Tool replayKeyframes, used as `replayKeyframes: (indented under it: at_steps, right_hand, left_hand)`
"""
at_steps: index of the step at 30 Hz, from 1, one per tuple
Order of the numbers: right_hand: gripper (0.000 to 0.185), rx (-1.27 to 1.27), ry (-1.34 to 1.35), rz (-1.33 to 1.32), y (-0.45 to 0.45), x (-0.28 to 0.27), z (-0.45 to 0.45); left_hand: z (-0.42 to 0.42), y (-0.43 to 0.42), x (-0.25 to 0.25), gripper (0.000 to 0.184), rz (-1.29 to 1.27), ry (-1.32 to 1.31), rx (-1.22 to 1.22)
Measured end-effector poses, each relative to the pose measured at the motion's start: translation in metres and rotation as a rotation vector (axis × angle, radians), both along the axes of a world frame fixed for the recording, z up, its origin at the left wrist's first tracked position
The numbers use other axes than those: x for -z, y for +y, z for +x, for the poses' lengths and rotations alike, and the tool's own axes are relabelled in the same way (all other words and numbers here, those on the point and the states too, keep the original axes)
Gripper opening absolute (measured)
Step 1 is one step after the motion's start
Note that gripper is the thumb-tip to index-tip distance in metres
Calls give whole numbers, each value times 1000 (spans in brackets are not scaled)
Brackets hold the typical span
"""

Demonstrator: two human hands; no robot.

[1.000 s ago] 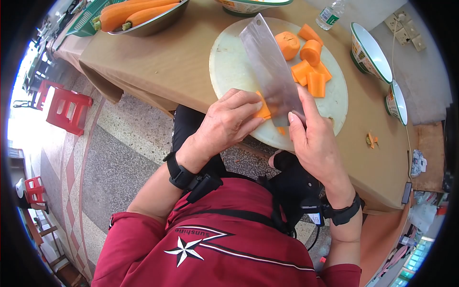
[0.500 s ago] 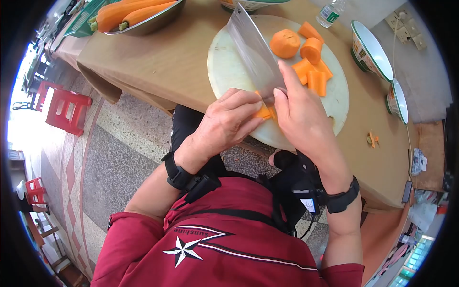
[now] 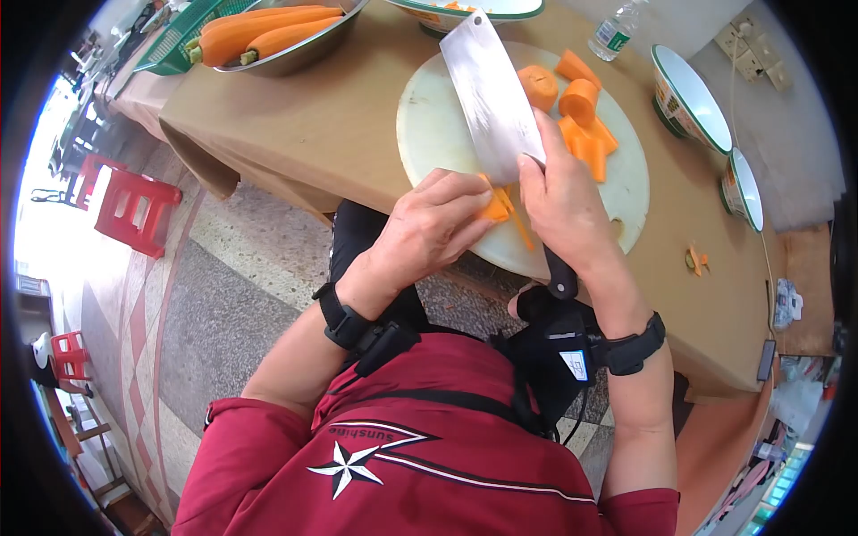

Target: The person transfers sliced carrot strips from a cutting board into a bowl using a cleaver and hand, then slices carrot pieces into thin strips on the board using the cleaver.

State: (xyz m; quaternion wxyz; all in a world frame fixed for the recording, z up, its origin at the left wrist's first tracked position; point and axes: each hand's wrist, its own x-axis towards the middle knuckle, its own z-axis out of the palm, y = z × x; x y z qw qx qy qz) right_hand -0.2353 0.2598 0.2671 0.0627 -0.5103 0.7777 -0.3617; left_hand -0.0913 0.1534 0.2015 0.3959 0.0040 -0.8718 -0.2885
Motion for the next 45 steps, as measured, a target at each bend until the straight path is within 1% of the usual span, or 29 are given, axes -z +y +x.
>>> replayKeyframes:
  at_steps: [1, 3, 4, 7, 10, 12, 15, 18, 22, 30, 40, 45]
  right_hand:
    - [49, -5, 1, -3, 2, -4, 0]
    - [49, 50, 27, 119, 10, -16, 0]
    - [49, 52, 28, 122, 14, -16, -3]
    - [48, 89, -9, 64, 27, -15, -11]
    - [47, 55, -92, 88, 41, -20, -1]
    - [46, 6, -96, 90, 48, -25, 11]
    - [46, 0, -145, 73, 53, -28, 20]
    - [46, -31, -128, 24, 54, -23, 22]
    - [49, -21, -146, 64, 56, -18, 24]
    - [50, -15, -139, 22, 58, -18, 25]
    - [48, -7, -161, 74, 55, -18, 28]
    - [47, -28, -96, 69, 51, -20, 30]
  left_hand:
    - [0, 0, 0, 25, -3, -3, 0]
    - [0, 0, 0, 24, -4, -4, 1]
    - [1, 1, -2, 24, -8, -15, -7]
    - [0, 1, -2, 24, -7, -19, -10]
    - [0, 2, -2, 26, 9, -19, -16]
    - [1, 2, -2, 27, 21, -22, -25]
    - [1, 2, -3, 26, 27, -7, -21]
    - [0, 1, -3, 24, 18, -10, -10]
    - [0, 1, -3, 23, 27, -15, -9]
    - [0, 2, -2, 22, 23, -26, -15]
    - [0, 3, -3, 21, 22, -15, -14]
    - [0, 2, -1, 20, 30, -9, -14]
